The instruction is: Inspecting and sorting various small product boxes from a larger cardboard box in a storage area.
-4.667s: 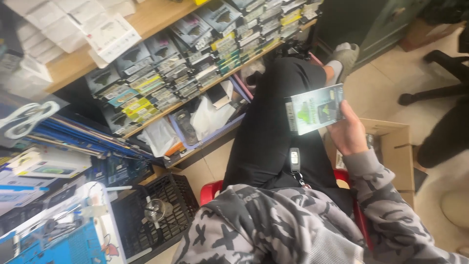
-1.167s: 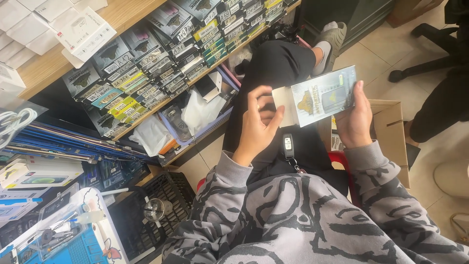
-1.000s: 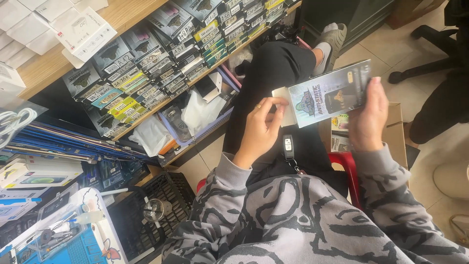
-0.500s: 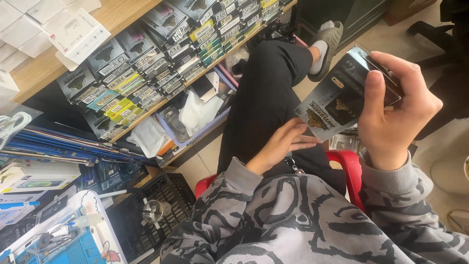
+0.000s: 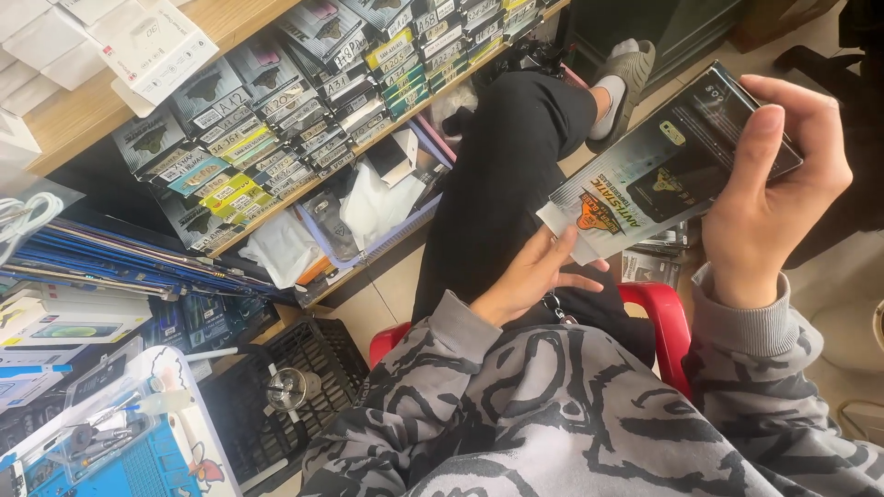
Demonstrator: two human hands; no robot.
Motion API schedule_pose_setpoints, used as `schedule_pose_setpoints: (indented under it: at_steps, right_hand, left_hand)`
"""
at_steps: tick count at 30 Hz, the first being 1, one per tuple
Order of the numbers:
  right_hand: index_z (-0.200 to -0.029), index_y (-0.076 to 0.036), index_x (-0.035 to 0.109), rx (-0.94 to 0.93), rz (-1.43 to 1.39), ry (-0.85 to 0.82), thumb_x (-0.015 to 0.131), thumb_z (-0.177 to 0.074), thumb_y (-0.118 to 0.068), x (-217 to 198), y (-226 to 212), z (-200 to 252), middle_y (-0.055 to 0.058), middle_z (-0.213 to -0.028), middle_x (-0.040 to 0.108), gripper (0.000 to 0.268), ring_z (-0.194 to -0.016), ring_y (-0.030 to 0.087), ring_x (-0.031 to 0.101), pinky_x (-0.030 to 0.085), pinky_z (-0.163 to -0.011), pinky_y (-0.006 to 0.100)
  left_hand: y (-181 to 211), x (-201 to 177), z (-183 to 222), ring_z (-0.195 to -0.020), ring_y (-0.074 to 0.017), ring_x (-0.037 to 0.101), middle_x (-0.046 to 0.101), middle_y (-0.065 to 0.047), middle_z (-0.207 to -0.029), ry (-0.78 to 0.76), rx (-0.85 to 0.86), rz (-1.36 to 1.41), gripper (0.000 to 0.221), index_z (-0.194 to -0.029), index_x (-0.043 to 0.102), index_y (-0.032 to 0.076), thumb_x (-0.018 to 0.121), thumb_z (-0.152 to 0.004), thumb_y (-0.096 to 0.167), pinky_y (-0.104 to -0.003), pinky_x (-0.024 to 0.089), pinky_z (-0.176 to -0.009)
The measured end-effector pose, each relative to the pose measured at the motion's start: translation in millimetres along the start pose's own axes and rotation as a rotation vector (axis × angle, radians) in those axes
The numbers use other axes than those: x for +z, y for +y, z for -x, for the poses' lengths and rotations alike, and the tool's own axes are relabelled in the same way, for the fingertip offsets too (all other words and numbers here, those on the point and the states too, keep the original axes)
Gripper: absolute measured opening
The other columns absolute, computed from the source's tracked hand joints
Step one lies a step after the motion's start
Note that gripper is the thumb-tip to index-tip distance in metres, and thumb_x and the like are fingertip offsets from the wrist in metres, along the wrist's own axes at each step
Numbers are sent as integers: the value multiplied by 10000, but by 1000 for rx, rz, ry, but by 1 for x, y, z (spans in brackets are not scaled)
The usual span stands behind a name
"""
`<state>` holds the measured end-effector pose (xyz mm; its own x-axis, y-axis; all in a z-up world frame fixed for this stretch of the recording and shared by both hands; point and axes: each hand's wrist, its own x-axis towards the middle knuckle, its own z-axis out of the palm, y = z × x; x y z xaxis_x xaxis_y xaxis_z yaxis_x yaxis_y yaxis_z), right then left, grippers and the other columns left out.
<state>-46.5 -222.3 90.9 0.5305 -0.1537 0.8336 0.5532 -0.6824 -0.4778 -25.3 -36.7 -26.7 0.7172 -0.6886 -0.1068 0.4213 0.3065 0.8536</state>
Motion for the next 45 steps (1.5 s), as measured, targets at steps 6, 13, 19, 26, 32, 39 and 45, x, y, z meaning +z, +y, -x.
schedule_pose_setpoints:
  at_steps: [6,13,19,26,32,39,45]
  right_hand:
    - [-1329,194,596,-13,1,50,437,-1296,-223,8,-16,3,282,-1212,612,447,-1039,351,605,472,-855,398]
    - [-1453,49,424,39,-311,-233,589,-1038,-304,20,-41,-2,258,-1186,617,568,-1080,331,636,511,-933,401]
    - [-1634,-174,162,160,-869,-443,648,-960,-212,44,-22,-1,283,-1488,445,832,-1303,368,560,593,-1051,466]
    - [-1638,-104,188,96,-743,-282,569,-1046,-330,48,-28,7,163,-1630,273,740,-1278,359,559,633,-1084,508]
    - [-1642,-149,241,276,-741,-98,623,-995,-361,42,-25,11,345,-1288,591,780,-1082,432,710,663,-1049,531]
    - [-1427,-90,475,245,-823,159,430,-1056,-552,40,-11,3,237,-1304,523,594,-1068,387,604,465,-882,460]
    - [-1127,-99,566,362,-747,268,481,-954,-580,24,-13,-6,147,-1245,598,519,-1037,327,648,504,-955,425]
  left_hand:
    - [12,0,4,-1068,-378,710,623,-180,-1400,28,-138,96,530,-1476,489,185,366,-1059,487,-407,541,-1007]
    - [3,-6,3,-1373,-311,531,555,-162,-1476,-164,160,435,624,-1547,442,86,380,-1115,531,-556,440,-1176]
    - [6,-3,6,-1267,-385,593,585,-213,-1404,-194,124,464,655,-1556,415,63,379,-1120,550,-621,468,-1108]
    - [0,-9,3,-1269,-342,593,617,-193,-1344,-142,57,395,688,-1492,462,40,395,-1088,593,-564,507,-1066]
    - [-10,-14,0,-1322,-253,544,585,-141,-1402,-26,72,265,540,-1493,453,74,408,-1099,441,-497,515,-1087]
    - [0,-9,0,-1247,-251,608,650,-130,-1331,30,151,275,471,-1396,563,39,490,-1103,400,-454,541,-1047]
    - [11,-4,3,-1122,-388,655,587,-198,-1347,116,63,325,600,-1520,378,95,533,-1022,393,-479,565,-983]
